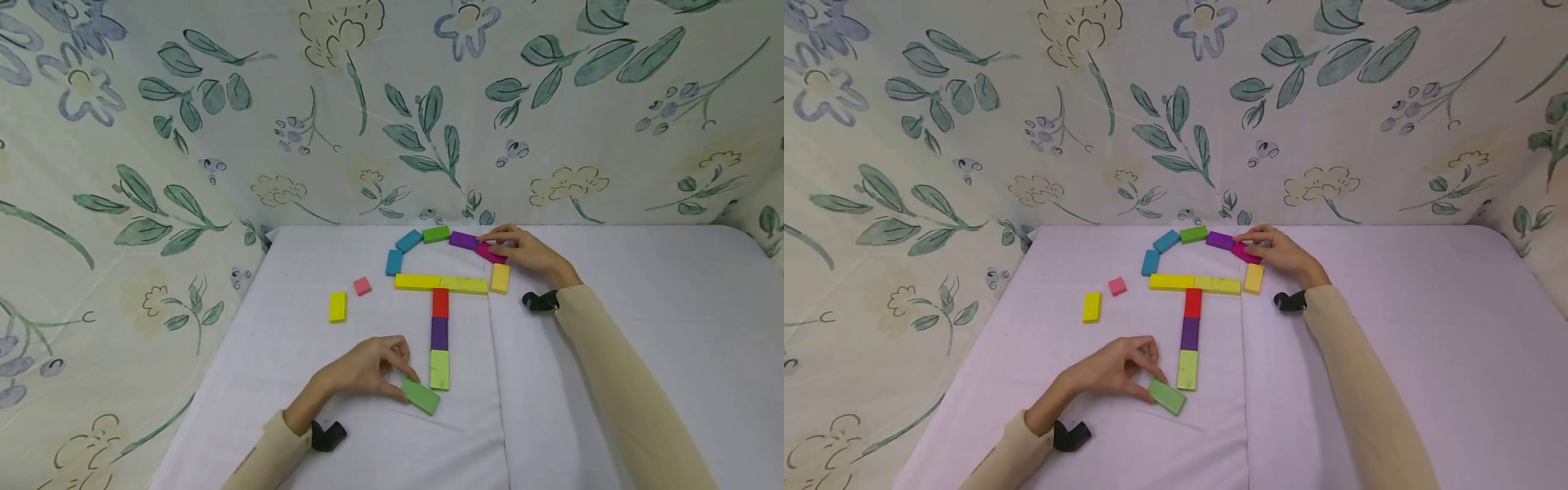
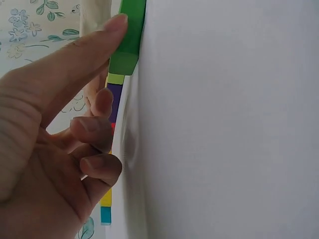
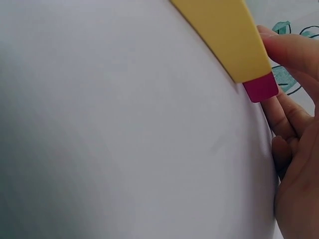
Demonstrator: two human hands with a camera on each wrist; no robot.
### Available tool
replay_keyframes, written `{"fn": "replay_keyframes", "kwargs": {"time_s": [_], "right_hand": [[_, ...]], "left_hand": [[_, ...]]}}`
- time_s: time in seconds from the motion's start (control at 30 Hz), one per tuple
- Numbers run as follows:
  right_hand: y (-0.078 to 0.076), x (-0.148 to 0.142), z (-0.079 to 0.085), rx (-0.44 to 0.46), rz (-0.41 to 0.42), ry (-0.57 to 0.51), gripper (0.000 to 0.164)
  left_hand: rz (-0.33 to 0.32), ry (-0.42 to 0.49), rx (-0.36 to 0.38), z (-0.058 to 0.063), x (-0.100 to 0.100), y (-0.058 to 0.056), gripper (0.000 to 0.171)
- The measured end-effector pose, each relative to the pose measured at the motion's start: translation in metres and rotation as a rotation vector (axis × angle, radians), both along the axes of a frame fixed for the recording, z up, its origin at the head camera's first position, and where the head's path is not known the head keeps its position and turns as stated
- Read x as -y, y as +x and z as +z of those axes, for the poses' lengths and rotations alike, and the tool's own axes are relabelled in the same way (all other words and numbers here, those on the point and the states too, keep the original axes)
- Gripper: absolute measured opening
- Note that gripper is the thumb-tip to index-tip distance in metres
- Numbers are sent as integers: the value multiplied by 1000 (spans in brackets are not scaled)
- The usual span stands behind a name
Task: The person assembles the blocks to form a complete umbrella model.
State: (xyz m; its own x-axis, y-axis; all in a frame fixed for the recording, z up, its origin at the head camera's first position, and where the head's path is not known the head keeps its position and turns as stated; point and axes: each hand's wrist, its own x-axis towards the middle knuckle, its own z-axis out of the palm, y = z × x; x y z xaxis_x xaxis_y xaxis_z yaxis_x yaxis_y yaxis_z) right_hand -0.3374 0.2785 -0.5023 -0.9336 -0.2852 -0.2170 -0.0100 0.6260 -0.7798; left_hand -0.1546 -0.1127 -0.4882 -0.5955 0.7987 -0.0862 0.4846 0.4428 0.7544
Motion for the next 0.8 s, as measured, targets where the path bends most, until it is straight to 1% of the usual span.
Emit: {"fn": "replay_keyframes", "kwargs": {"time_s": [0.1, 0.27, 0.47, 0.67, 0.8], "right_hand": [[0, 0, 0, 5, -3, 1, 44], [-1, 0, -1, 10, -4, 10, 45], [-1, 1, -1, -20, 8, 6, 43], [0, -1, 0, -18, 13, -6, 44], [2, -4, 4, -20, 18, -39, 45]], "left_hand": [[5, 6, -25, -1, -1, 1, 28], [28, 10, -21, -2, -4, 4, 28], [59, -3, -31, -2, -6, 6, 29], [64, 2, -23, -2, -6, 6, 28], [66, 11, -20, -3, -6, 6, 28]]}}
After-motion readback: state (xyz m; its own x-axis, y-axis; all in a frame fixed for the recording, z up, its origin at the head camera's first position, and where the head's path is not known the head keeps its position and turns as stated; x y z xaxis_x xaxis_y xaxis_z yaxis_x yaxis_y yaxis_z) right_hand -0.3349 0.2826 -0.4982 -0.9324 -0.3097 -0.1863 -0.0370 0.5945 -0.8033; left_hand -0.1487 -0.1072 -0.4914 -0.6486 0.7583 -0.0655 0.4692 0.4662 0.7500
